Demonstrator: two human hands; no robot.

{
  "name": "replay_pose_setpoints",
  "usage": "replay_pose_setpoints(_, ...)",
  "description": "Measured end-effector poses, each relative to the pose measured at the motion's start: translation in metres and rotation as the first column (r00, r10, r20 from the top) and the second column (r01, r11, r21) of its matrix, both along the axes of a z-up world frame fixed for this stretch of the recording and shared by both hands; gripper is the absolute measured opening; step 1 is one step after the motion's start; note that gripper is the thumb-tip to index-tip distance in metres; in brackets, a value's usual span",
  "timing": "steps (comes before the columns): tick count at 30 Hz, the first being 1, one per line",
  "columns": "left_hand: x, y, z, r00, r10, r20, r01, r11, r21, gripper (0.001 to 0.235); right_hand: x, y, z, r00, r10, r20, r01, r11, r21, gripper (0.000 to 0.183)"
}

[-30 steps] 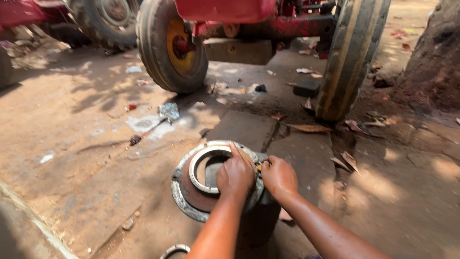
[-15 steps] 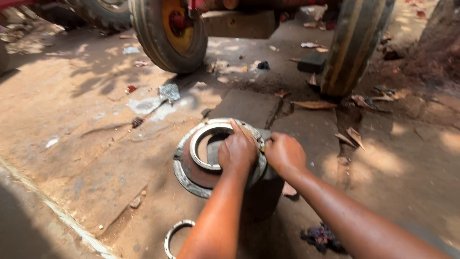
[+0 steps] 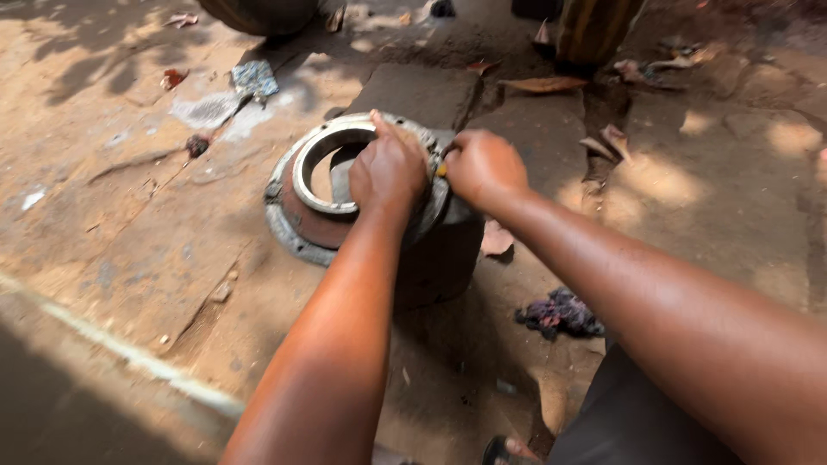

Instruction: The person uses a yellow scraper tool to clean the inner and outer surfaces of a large, circular metal machinery part resting on a stone block. They repeatedly scrape the metal ring and the surrounding flange area to remove debris.

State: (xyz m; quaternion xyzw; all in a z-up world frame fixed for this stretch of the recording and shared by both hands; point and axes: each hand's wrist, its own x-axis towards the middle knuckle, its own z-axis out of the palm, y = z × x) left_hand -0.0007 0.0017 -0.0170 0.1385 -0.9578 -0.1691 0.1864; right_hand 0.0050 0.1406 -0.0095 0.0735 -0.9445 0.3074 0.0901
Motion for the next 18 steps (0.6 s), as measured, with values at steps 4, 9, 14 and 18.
replay_pose_setpoints(4,-0.001,0.001,0.012,0.986,0.036,0.162,-0.039,0.999,0.017,0.077,-0.01,0.0,0.001,0.999,0.035,-0.008,-0.034,0.998,0.05,0.03)
replay_pose_setpoints(9,0.007,0.006,0.022,0.981,0.046,0.188,-0.051,0.998,0.021,0.077,-0.016,0.01,0.005,0.996,0.085,-0.003,-0.085,0.995,0.049,0.034)
replay_pose_setpoints(14,0.01,0.007,0.023,0.981,0.045,0.187,-0.048,0.999,0.013,0.078,-0.023,0.04,0.024,0.901,0.226,0.371,-0.217,0.974,-0.068,0.041)
replay_pose_setpoints(18,0.009,0.007,0.025,0.985,0.051,0.163,-0.051,0.999,-0.003,0.076,-0.019,0.046,0.035,0.945,0.32,0.068,-0.326,0.939,0.112,0.031)
